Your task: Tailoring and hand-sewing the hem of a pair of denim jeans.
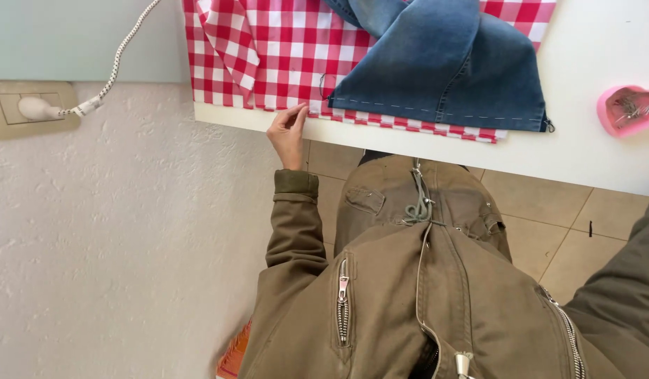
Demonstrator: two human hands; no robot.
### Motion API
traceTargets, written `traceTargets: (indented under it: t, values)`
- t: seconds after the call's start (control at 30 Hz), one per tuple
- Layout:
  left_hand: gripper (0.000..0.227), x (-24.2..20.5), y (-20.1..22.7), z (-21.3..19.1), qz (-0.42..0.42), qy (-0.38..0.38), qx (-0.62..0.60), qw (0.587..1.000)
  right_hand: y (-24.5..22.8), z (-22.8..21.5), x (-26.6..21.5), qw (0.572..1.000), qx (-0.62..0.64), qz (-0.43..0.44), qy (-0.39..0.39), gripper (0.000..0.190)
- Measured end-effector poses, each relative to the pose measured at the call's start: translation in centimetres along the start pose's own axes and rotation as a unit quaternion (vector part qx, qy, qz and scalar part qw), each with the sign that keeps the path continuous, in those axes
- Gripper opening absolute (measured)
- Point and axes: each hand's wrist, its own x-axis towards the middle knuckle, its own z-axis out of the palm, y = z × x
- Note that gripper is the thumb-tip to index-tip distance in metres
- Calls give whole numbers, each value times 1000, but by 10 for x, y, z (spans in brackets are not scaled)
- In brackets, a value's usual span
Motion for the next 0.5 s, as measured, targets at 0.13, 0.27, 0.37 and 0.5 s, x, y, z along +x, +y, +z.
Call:
traceTargets:
  t: [0.13, 0.27, 0.37, 0.5]
  values:
    - [12, 8, 8, -9, 112, -45, 151, 981, -22, 52, -14, 984, 127, 83, -89, 34]
    - [11, 24, -2, -20, 201, -117, 224, 946, -109, 173, -60, 937, 257, 168, -169, 34]
    - [11, 38, -22, -27, 238, -175, 238, 925, -265, 302, -80, 877, 358, 230, -223, 36]
    - [11, 64, -1, -33, 271, -211, 217, 914, -373, 429, -61, 804, 449, 275, -276, 39]
